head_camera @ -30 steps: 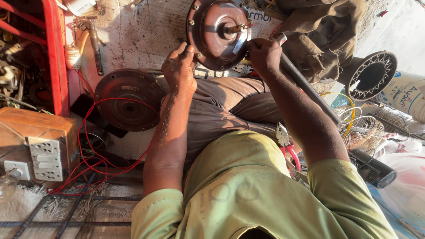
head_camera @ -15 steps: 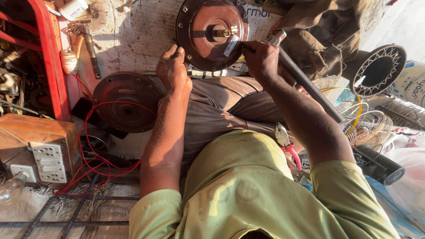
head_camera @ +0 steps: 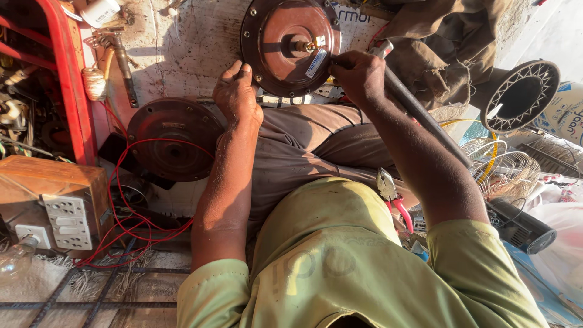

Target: The person sits on the floor and uses a screwdriver to adjust wires and components on a circular electrical motor part. They repeatedly tighten and loosen connections while manipulating the wires with their hands.

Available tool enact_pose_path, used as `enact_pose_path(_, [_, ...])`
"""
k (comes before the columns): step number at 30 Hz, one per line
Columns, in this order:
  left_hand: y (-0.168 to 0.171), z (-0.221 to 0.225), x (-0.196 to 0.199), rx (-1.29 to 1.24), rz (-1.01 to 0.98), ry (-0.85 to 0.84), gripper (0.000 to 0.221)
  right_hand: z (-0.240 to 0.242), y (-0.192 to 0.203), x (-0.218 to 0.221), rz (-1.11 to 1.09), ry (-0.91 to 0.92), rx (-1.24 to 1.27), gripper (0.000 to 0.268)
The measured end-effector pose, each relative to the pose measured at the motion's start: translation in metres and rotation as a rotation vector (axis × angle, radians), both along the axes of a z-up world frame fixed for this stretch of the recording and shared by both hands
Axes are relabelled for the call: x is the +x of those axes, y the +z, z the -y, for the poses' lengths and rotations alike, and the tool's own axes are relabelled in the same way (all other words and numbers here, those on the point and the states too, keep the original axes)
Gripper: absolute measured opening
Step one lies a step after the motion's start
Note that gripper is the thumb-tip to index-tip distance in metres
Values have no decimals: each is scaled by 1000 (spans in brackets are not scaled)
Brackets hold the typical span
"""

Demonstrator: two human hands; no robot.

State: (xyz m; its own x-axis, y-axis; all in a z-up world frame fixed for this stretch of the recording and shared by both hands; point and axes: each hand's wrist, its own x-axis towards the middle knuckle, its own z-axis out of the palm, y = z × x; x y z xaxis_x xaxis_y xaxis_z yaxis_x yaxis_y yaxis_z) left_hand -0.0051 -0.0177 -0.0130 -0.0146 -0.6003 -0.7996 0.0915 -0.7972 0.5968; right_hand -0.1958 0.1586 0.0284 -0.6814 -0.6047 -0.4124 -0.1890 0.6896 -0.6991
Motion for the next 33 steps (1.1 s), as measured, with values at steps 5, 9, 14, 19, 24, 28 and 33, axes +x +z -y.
enact_pose_path(5, [-9, -2, 0, -94, 40, -21, 17, 6, 1, -3, -18, 75, -157, 29])
enact_pose_path(9, [-16, -6, 3, -117, 38, -39, 16, 3, 2, 0, 28, -32, -25, 15])
enact_pose_path(14, [-13, -1, 0, -80, 86, -86, 15, 7, 4, -2, 97, -33, -80, 33])
enact_pose_path(19, [-12, -4, -1, -89, 92, -59, 16, 4, 7, 0, 81, -81, 45, 16])
enact_pose_path(24, [-15, -2, 1, -89, 125, -93, 18, 8, 5, 4, 44, -10, -81, 25])
enact_pose_path(28, [-20, -4, 0, -53, 196, -131, 23, 2, 1, 3, -22, 39, -44, 18])
enact_pose_path(33, [-29, -6, 0, -95, 182, -132, 28, -7, -1, -7, 265, -128, -65, 15])
